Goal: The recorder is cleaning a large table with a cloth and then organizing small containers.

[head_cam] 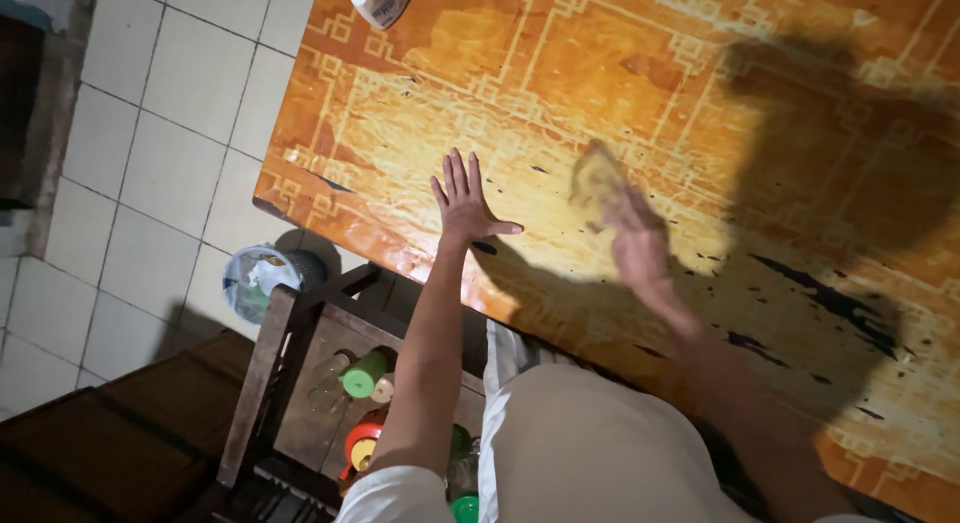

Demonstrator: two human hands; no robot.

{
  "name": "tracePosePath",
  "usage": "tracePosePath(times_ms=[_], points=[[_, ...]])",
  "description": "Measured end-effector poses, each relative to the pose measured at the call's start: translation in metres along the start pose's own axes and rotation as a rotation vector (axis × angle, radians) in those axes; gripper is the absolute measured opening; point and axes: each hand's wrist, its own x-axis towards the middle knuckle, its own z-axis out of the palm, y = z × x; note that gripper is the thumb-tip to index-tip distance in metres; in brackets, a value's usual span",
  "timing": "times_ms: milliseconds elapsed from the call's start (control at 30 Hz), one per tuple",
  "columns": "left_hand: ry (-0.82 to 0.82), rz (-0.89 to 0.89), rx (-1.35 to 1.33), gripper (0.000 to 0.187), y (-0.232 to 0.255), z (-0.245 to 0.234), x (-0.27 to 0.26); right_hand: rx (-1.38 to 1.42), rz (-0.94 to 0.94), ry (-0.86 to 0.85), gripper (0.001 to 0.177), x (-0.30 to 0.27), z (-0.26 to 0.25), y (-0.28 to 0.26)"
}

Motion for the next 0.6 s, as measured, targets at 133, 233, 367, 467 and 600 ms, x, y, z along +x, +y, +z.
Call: tracePosePath(times_ms=[133, 233, 367, 467, 600], points=[[0.035, 0.016, -0.028, 0.176, -0.003, 0.007, -0.002, -0.026, 0.096, 0.051, 0.052, 0.0, -0.022, 0.048], [0.111, 0.055, -0.051, 0.175, -0.007, 0.013, 0.0, -0.027, 0.171, 0.07, 0.046, 0.001, -0.025, 0.097], [0.158, 0.077, -0.04, 0.175, -0.009, 0.017, 0.001, 0.175, 0.47, 0.054, 0.048, 0.014, -0.061, 0.09], [0.174, 0.083, -0.034, 0.174, -0.007, 0.02, -0.001, 0.001, 0.413, 0.095, 0.056, 0.011, -0.058, 0.09], [0.191, 0.083, -0.012, 0.175, -0.008, 0.016, 0.004, -0.029, 0.358, 0.096, 0.066, 0.021, -0.039, 0.079]])
